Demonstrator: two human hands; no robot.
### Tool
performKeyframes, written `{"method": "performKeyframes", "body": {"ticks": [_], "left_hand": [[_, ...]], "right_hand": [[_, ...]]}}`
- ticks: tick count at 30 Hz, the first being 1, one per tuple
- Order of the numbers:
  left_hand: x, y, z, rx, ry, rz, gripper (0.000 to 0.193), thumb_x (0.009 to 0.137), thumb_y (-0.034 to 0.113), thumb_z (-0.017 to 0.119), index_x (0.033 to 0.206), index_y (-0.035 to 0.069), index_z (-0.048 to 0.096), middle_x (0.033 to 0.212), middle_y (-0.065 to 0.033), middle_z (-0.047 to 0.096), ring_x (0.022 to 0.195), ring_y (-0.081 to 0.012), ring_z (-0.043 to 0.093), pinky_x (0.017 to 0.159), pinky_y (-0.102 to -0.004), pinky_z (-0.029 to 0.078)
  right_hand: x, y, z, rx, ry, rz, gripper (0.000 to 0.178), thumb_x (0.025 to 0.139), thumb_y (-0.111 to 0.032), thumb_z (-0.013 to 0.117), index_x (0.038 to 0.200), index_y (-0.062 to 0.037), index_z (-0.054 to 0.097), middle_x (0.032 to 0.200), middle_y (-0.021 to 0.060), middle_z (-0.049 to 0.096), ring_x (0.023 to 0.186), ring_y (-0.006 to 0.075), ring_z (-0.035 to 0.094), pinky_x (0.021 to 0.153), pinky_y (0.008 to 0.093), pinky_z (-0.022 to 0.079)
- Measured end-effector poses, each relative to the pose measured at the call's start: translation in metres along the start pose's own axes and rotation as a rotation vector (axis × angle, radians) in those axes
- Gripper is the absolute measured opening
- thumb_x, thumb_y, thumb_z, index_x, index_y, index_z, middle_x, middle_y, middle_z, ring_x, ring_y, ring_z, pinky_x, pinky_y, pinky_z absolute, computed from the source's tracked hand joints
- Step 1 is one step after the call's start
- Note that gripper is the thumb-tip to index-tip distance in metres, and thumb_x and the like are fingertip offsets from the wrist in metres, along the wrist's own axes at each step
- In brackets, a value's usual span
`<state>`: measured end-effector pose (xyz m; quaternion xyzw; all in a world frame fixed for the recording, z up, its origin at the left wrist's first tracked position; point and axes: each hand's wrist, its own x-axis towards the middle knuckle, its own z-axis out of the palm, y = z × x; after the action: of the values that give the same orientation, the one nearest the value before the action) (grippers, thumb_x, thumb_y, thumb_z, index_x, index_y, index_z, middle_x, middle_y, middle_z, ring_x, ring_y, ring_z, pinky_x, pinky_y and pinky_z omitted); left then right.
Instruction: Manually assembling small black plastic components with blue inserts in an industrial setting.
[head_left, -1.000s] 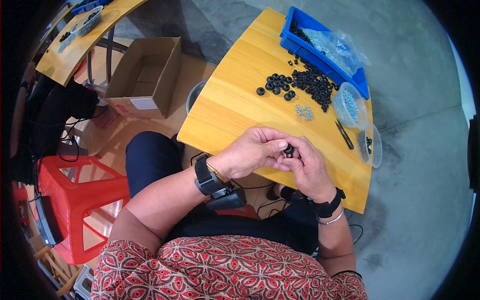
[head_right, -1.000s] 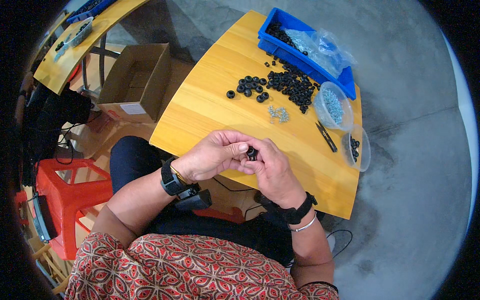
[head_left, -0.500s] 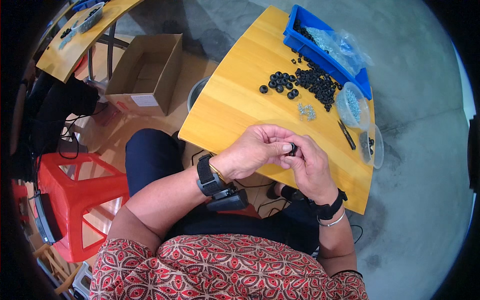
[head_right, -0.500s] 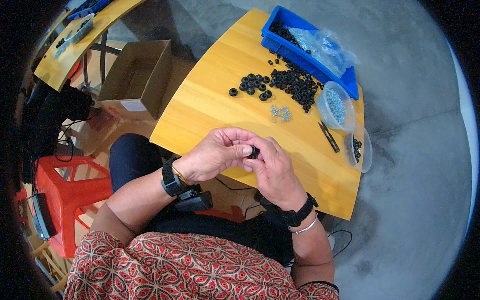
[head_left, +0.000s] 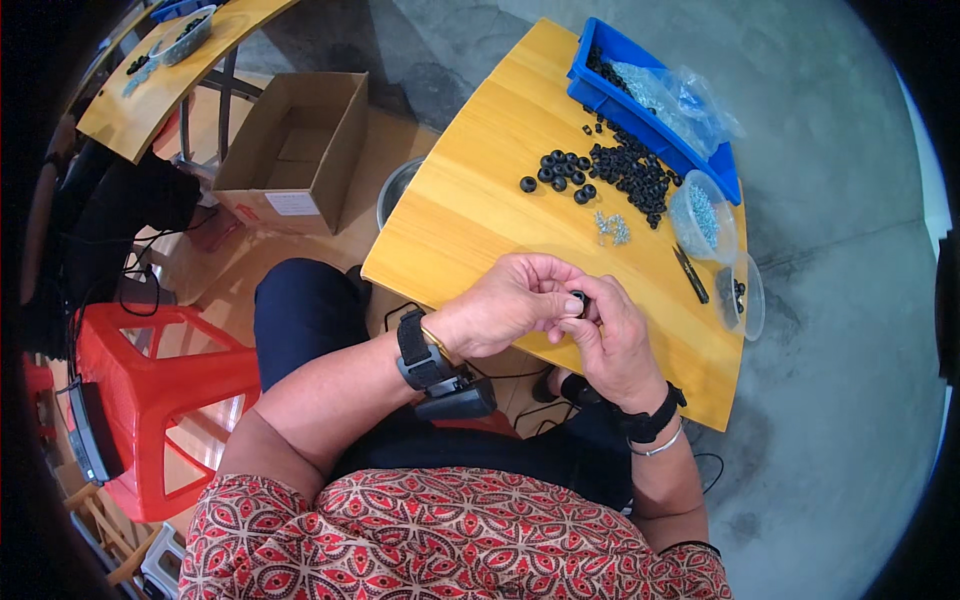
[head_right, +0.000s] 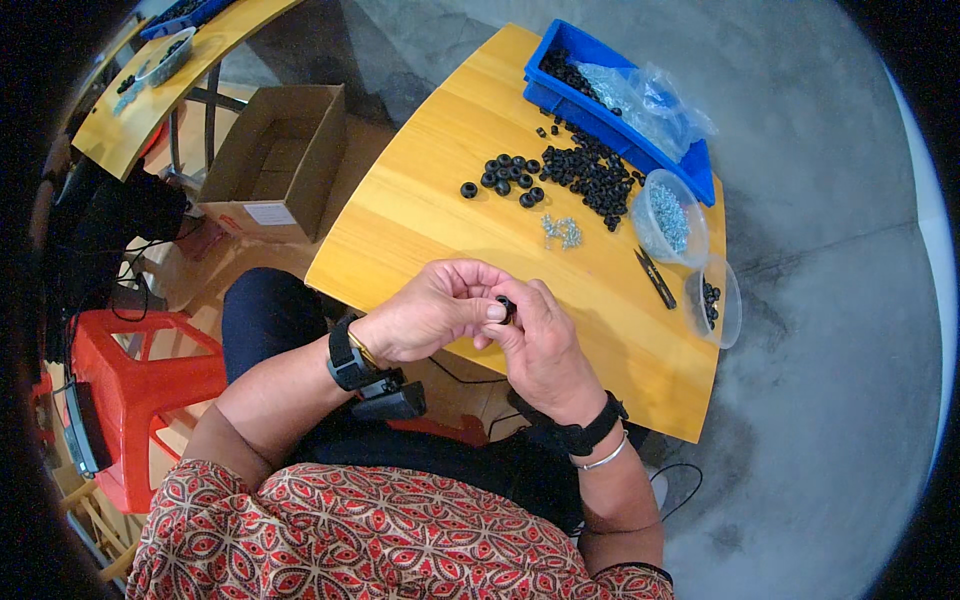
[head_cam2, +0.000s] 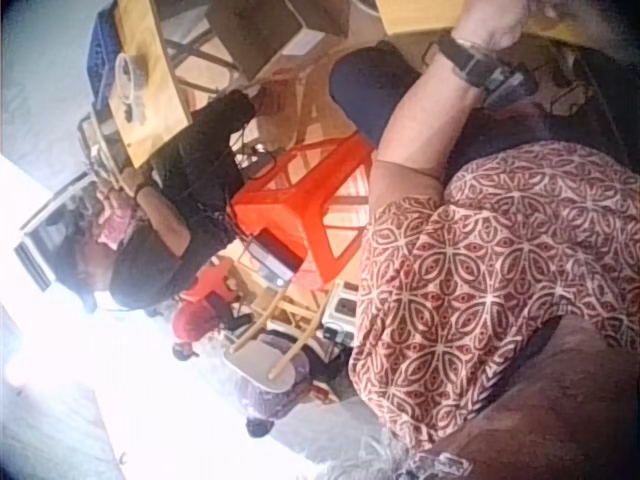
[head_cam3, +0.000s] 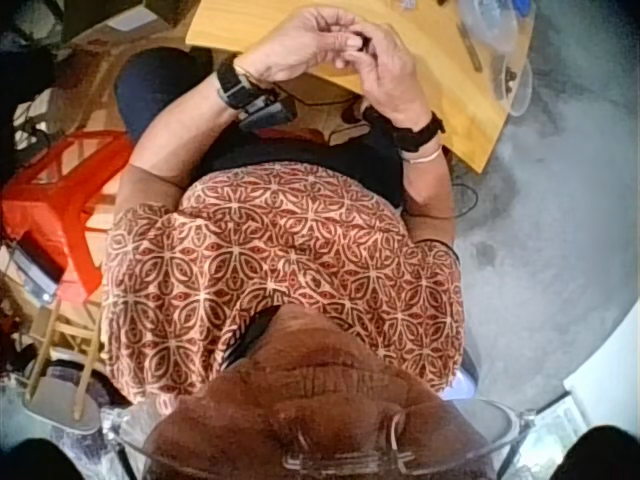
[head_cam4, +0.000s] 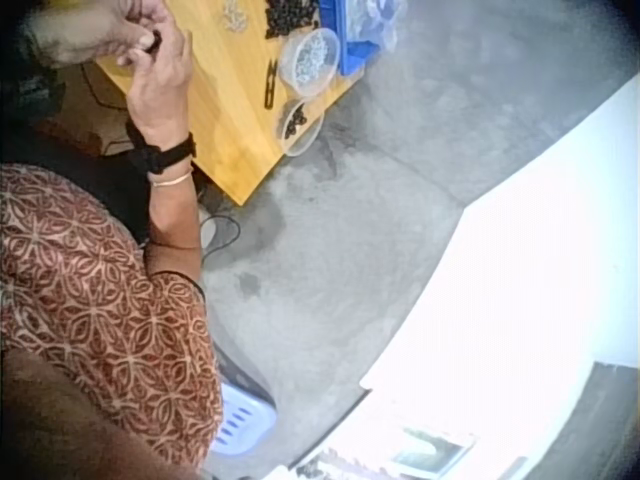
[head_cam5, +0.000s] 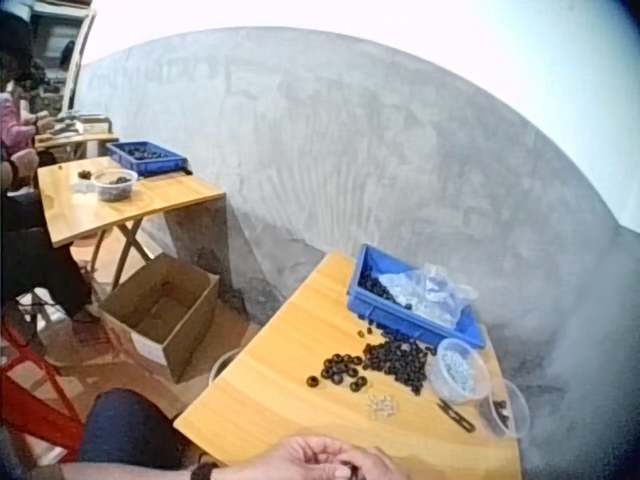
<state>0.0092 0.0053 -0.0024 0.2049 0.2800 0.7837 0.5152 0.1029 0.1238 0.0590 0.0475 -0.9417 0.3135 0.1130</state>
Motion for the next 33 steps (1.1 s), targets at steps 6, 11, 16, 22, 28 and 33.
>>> {"method": "performKeyframes", "body": {"ticks": [6,11,16,22,28,33], "left_hand": [[-0.001,0.002,0.004,0.056,0.023,0.007,0.019,0.083,0.005,0.055,0.100,-0.002,0.054,0.083,-0.0070,0.059,0.062,-0.0089,0.053,0.055,-0.0195,0.044],[0.000,0.002,0.003,0.080,0.032,-0.001,0.019,0.083,0.006,0.054,0.100,-0.002,0.054,0.083,-0.0076,0.060,0.064,-0.0101,0.055,0.056,-0.0207,0.046],[0.000,0.004,0.007,0.025,0.089,-0.008,0.014,0.084,0.003,0.051,0.095,-0.003,0.055,0.082,-0.0083,0.060,0.068,-0.0127,0.058,0.062,-0.0234,0.051],[-0.004,-0.003,0.005,0.335,-0.078,0.251,0.067,0.067,0.000,0.070,0.124,0.003,0.037,0.117,-0.0093,0.045,0.108,-0.0178,0.044,0.081,-0.0293,0.048],[-0.007,-0.001,0.022,0.339,-0.108,0.317,0.096,0.047,0.019,0.084,0.127,0.006,0.032,0.123,-0.0100,0.041,0.114,-0.0167,0.038,0.091,-0.0311,0.039],[-0.010,-0.003,0.022,0.689,-0.057,0.431,0.071,0.052,0.032,0.082,0.109,0.004,0.050,0.094,-0.0045,0.058,0.088,-0.0110,0.054,0.079,-0.0274,0.045]], "right_hand": [[0.000,0.000,0.000,0.072,-0.024,0.043,0.026,0.075,-0.004,0.059,0.099,-0.0019,0.049,0.077,0.0111,0.049,0.064,0.0227,0.050,0.056,0.0300,0.042],[0.002,0.005,0.003,0.069,-0.006,0.050,0.025,0.076,-0.006,0.058,0.098,-0.0016,0.049,0.077,0.0120,0.049,0.065,0.0248,0.050,0.058,0.0312,0.042],[0.002,0.006,0.002,-0.023,0.006,-0.035,0.024,0.078,-0.009,0.055,0.100,-0.0018,0.048,0.080,0.0145,0.050,0.070,0.0304,0.051,0.062,0.0335,0.042],[-0.004,-0.003,-0.005,0.050,0.068,0.018,0.027,0.078,-0.007,0.055,0.103,-0.0014,0.045,0.085,0.0147,0.051,0.071,0.0280,0.053,0.063,0.0321,0.043],[-0.010,-0.012,0.000,0.035,-0.003,-0.008,0.036,0.074,-0.002,0.059,0.106,-0.0029,0.043,0.088,0.0135,0.053,0.073,0.0274,0.056,0.064,0.0334,0.045],[-0.015,-0.012,0.004,0.004,0.012,-0.128,0.040,0.070,-0.001,0.061,0.106,-0.0015,0.043,0.091,0.0122,0.053,0.075,0.0286,0.055,0.064,0.0343,0.046]]}}
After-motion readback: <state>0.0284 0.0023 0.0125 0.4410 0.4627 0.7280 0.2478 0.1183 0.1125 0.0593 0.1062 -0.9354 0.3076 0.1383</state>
